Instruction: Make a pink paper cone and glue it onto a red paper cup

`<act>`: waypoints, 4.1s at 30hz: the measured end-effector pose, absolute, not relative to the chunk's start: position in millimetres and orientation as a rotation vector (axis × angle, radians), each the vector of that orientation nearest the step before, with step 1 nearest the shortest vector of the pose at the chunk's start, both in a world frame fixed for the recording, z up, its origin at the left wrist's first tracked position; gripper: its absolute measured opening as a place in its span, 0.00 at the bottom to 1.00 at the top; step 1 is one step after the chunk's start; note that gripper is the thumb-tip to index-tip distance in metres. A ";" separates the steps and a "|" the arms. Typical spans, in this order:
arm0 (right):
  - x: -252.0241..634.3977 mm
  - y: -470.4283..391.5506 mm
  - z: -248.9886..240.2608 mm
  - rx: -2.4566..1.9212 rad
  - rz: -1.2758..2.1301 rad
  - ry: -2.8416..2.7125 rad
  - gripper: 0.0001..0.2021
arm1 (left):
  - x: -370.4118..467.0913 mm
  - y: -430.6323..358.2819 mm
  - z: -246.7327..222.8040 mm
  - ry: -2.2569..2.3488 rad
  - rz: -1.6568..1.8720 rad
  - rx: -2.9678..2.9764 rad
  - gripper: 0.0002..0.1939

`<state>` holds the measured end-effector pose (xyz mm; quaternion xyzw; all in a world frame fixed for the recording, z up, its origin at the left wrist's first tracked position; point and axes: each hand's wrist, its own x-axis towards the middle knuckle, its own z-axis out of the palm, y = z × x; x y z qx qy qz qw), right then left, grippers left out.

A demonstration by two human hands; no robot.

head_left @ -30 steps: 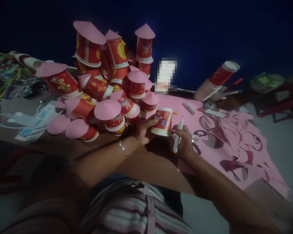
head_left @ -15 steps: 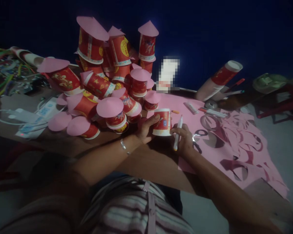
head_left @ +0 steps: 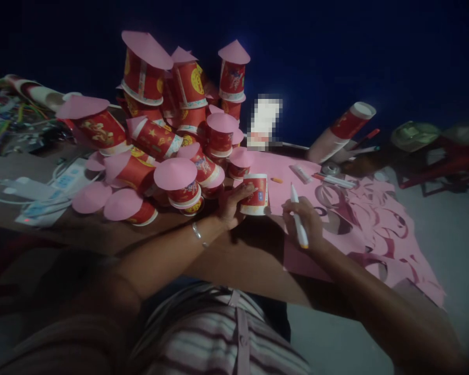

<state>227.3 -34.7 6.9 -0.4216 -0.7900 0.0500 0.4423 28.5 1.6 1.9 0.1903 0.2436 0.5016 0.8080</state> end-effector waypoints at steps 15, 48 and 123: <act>220.4 -29.4 8.4 -0.898 1.122 -0.971 0.06 | 34.7 -2.1 -1.8 0.580 1.027 0.496 0.19; 205.3 -73.8 24.5 -0.926 0.134 -1.845 0.08 | 32.0 -4.7 0.2 0.508 0.946 0.577 0.23; 206.3 -71.2 32.0 -0.758 0.093 -1.985 0.05 | 32.9 -5.3 -1.2 0.589 0.977 0.633 0.20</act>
